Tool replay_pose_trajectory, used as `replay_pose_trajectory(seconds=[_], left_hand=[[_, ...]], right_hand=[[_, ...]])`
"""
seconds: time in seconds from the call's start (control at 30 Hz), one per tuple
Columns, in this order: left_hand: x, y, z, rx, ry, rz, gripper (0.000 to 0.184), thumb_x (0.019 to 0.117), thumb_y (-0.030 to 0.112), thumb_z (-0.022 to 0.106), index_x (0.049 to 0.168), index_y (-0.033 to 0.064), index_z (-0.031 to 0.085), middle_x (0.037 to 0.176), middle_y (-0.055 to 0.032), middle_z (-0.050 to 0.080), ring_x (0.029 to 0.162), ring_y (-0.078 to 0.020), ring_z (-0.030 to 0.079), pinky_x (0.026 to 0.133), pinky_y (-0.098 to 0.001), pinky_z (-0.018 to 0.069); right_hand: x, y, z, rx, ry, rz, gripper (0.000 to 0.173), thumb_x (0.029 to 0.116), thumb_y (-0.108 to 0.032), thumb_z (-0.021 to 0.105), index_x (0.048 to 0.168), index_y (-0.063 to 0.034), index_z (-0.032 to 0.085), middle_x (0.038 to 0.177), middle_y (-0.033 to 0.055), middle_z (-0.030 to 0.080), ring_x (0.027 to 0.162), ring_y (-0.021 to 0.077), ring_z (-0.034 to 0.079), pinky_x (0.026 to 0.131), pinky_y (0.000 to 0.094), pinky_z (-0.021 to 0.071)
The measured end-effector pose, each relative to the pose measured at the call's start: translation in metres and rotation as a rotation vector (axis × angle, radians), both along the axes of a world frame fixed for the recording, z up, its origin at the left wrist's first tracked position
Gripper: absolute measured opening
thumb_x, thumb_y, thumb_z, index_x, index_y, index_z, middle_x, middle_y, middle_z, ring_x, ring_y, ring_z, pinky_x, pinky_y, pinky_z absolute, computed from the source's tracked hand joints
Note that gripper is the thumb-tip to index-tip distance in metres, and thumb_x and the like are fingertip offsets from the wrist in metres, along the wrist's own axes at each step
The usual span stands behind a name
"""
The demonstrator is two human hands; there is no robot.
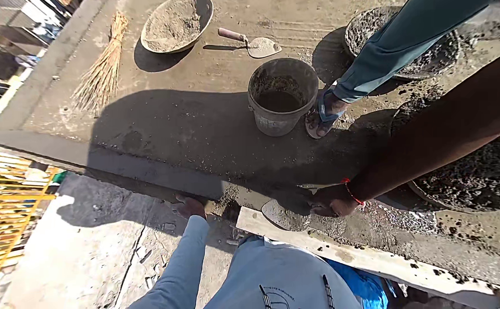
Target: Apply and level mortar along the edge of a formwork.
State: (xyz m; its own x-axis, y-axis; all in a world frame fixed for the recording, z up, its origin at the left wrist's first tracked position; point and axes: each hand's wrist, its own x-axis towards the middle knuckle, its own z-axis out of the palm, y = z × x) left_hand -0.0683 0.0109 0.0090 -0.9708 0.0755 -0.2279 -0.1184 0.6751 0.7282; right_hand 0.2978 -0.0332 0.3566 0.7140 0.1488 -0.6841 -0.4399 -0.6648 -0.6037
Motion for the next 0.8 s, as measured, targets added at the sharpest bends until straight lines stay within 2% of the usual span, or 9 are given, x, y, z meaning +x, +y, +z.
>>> replay_pose_trajectory(seconds=[0.03,0.07,0.13,0.17,0.2,0.27,0.47,0.6,0.8], left_hand=[[0.0,-0.001,0.001,0.001,-0.011,-0.006,0.065,0.1109,0.045,0.032,0.156,-0.0017,0.032,0.156,-0.0257,0.041,0.147,-0.0336,0.04,0.12,-0.0459,0.0343],[-0.001,-0.001,0.001,0.006,-0.015,-0.007,0.065,0.1107,0.045,0.032,0.156,-0.0016,0.032,0.156,-0.0255,0.041,0.147,-0.0339,0.04,0.12,-0.0463,0.0348],[-0.002,-0.001,0.001,0.041,-0.03,-0.007,0.065,0.1104,0.045,0.033,0.156,-0.0011,0.032,0.156,-0.0257,0.042,0.147,-0.0345,0.041,0.12,-0.0473,0.0352],[-0.003,-0.001,-0.001,0.049,-0.032,-0.006,0.065,0.1104,0.045,0.033,0.156,-0.0009,0.033,0.155,-0.0257,0.043,0.146,-0.0346,0.041,0.12,-0.0477,0.0359],[-0.004,-0.002,-0.002,0.051,-0.032,-0.006,0.065,0.1103,0.045,0.033,0.156,-0.001,0.033,0.155,-0.026,0.043,0.146,-0.035,0.042,0.119,-0.0481,0.0363],[-0.006,-0.002,-0.005,0.067,-0.029,-0.008,0.065,0.1104,0.045,0.034,0.156,-0.0015,0.032,0.155,-0.0263,0.043,0.146,-0.035,0.041,0.119,-0.048,0.0363],[-0.008,-0.003,-0.009,0.068,-0.017,-0.014,0.065,0.1102,0.045,0.033,0.154,-0.0026,0.035,0.153,-0.0255,0.045,0.146,-0.0336,0.043,0.118,-0.0468,0.0378],[-0.004,-0.002,0.0,0.089,-0.033,-0.018,0.066,0.1105,0.045,0.03,0.155,-0.0031,0.032,0.155,-0.0271,0.042,0.146,-0.0347,0.041,0.119,-0.0482,0.0361],[-0.007,-0.002,-0.004,0.143,-0.024,-0.006,0.064,0.1102,0.044,0.035,0.155,-0.0023,0.033,0.154,-0.0272,0.044,0.145,-0.0357,0.043,0.117,-0.0488,0.0391]], right_hand=[[0.02,-0.018,-0.036,0.094,0.008,-0.056,0.048,0.1081,0.006,0.024,0.154,0.0157,0.015,0.166,0.0267,0.02,0.152,0.0256,0.027,0.117,0.0248,0.0268],[0.05,-0.053,-0.099,0.267,-0.009,-0.075,0.047,0.1115,-0.002,0.02,0.156,0.0113,0.013,0.165,0.027,0.022,0.149,0.0281,0.033,0.113,0.0292,0.0351],[0.133,-0.145,-0.279,0.756,-0.134,0.078,0.06,0.1135,-0.034,0.017,0.158,0.0051,0.009,0.157,0.0394,0.023,0.139,0.0476,0.045,0.096,0.0491,0.0552],[0.158,-0.157,-0.325,0.711,-0.089,-0.051,0.065,0.1111,-0.05,0.019,0.161,-0.0084,0.018,0.158,0.0301,0.032,0.136,0.0446,0.05,0.093,0.0563,0.0552],[0.171,-0.155,-0.344,0.568,-0.061,-0.183,0.067,0.1081,-0.059,0.017,0.159,-0.018,0.027,0.156,0.0206,0.04,0.133,0.0398,0.054,0.092,0.0591,0.0542],[0.179,-0.147,-0.355,0.402,-0.044,-0.285,0.072,0.1047,-0.067,0.013,0.156,-0.0221,0.035,0.155,0.013,0.045,0.131,0.0365,0.055,0.094,0.062,0.0514],[0.176,-0.148,-0.354,0.419,-0.042,-0.257,0.072,0.1048,-0.068,0.015,0.156,-0.0218,0.034,0.154,0.0126,0.045,0.128,0.0358,0.057,0.091,0.0618,0.0527],[0.171,-0.143,-0.348,0.411,-0.046,-0.27,0.07,0.1062,-0.065,0.015,0.156,-0.0195,0.035,0.153,0.0149,0.046,0.126,0.0378,0.058,0.09,0.0633,0.0527],[0.173,-0.143,-0.348,0.42,-0.027,-0.267,0.07,0.1062,-0.065,0.013,0.156,-0.0195,0.034,0.152,0.0156,0.047,0.126,0.0384,0.058,0.09,0.0642,0.0525]])
